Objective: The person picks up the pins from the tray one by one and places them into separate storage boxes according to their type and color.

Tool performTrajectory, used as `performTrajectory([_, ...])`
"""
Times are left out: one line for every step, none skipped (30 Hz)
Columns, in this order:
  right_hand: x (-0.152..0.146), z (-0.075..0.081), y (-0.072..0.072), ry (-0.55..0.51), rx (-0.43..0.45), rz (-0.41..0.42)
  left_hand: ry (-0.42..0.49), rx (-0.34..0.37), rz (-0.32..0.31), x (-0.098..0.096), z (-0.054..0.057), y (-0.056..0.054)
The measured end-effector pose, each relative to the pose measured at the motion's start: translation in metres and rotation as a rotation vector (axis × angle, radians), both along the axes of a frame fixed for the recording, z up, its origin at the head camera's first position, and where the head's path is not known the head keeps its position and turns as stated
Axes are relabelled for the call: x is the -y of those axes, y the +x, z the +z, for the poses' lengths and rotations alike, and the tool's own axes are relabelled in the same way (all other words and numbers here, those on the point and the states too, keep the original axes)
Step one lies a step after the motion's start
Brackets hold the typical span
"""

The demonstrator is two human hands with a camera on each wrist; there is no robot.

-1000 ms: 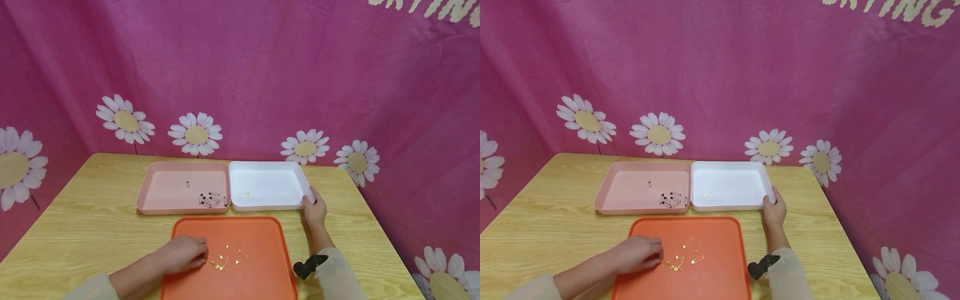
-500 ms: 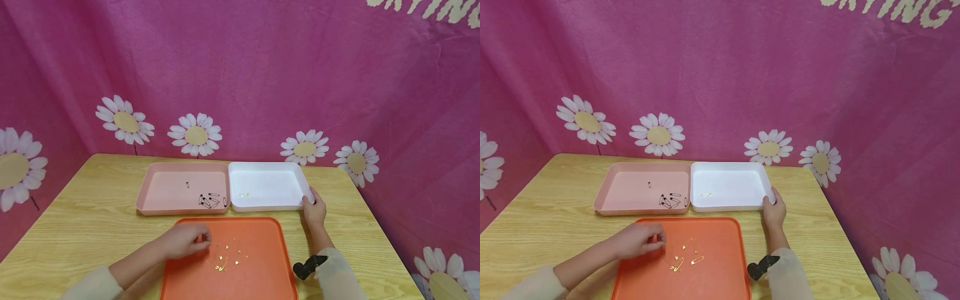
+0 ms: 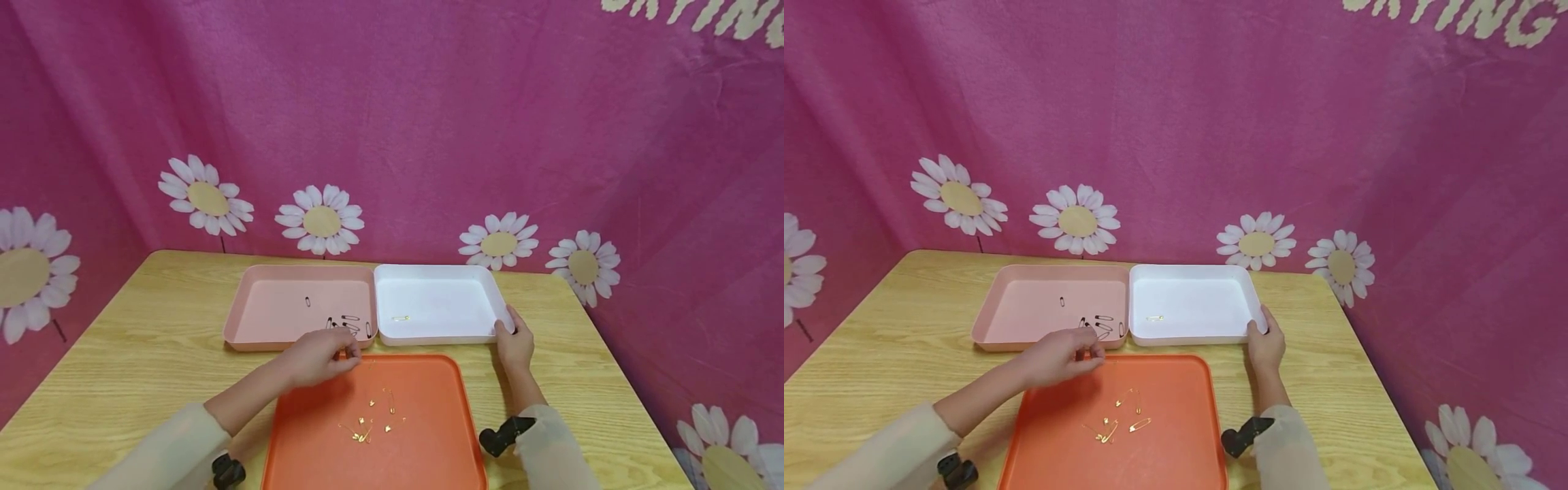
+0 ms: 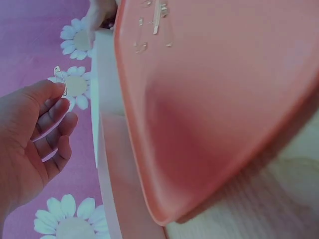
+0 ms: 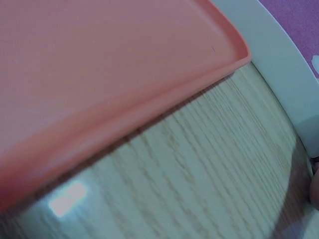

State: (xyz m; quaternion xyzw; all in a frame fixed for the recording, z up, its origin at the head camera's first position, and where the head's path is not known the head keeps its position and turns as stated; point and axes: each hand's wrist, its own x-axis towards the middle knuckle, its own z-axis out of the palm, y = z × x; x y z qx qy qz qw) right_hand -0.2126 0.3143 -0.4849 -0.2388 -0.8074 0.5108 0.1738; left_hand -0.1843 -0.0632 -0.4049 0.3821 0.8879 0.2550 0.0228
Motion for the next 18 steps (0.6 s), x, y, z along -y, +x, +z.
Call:
performTrajectory([0.000, 0.000, 0.000, 0.000, -0.002, -0.001, 0.011, 0.003, 0.005, -0.001, 0.002, -0.002])
performTrajectory([0.000, -0.001, 0.000, 0.001, 0.000, -0.002, 0.025, 0.007, 0.013, -0.002, 0.003, -0.004])
performTrajectory([0.000, -0.001, -0.001, 0.002, 0.003, -0.003, 0.042, 0.024, 0.024, -0.003, 0.004, -0.006])
performTrajectory([0.000, -0.001, -0.001, 0.006, 0.002, -0.004, 0.059, 0.037, 0.033, -0.005, 0.005, -0.008])
performTrajectory([0.000, -0.001, -0.001, 0.005, 0.002, -0.006, 0.076, 0.053, 0.044, -0.006, 0.006, -0.011])
performTrajectory([0.000, -0.001, -0.001, 0.003, 0.001, -0.007, 0.090, 0.066, 0.051, -0.007, 0.007, -0.013])
performTrajectory([0.000, -0.001, -0.001, 0.003, 0.000, -0.008, 0.100, 0.076, 0.058, -0.009, 0.007, -0.016])
performTrajectory([0.000, 0.000, -0.001, 0.003, 0.000, -0.009, 0.112, 0.088, 0.062, -0.011, 0.008, -0.018])
performTrajectory([0.000, 0.000, -0.001, 0.004, 0.000, -0.009, 0.121, 0.100, 0.064, -0.013, 0.008, -0.021])
performTrajectory([0.000, 0.000, -0.001, 0.004, -0.001, -0.010, 0.123, 0.105, 0.066, -0.015, 0.009, -0.023])
performTrajectory([0.000, 0.000, -0.002, 0.001, 0.001, -0.009, 0.124, 0.109, 0.067, -0.017, 0.009, -0.025])
performTrajectory([0.000, 0.000, -0.002, 0.003, 0.003, -0.008, 0.128, 0.113, 0.069, -0.018, 0.009, -0.027])
performTrajectory([0.000, 0.000, -0.002, 0.005, 0.005, -0.008, 0.130, 0.115, 0.074, -0.020, 0.009, -0.029])
performTrajectory([0.000, 0.000, -0.001, 0.006, 0.007, -0.007, 0.130, 0.116, 0.079, -0.021, 0.010, -0.031])
performTrajectory([0.000, 0.000, -0.001, 0.006, 0.009, -0.008, 0.131, 0.119, 0.087, -0.023, 0.010, -0.032])
performTrajectory([0.000, 0.000, -0.001, 0.005, 0.009, -0.009, 0.130, 0.118, 0.095, -0.024, 0.010, -0.034])
performTrajectory([0.001, 0.000, 0.000, 0.003, 0.008, -0.011, 0.128, 0.115, 0.099, -0.026, 0.010, -0.036])
performTrajectory([0.001, 0.000, 0.000, 0.003, 0.010, -0.014, 0.124, 0.116, 0.105, -0.027, 0.010, -0.037])
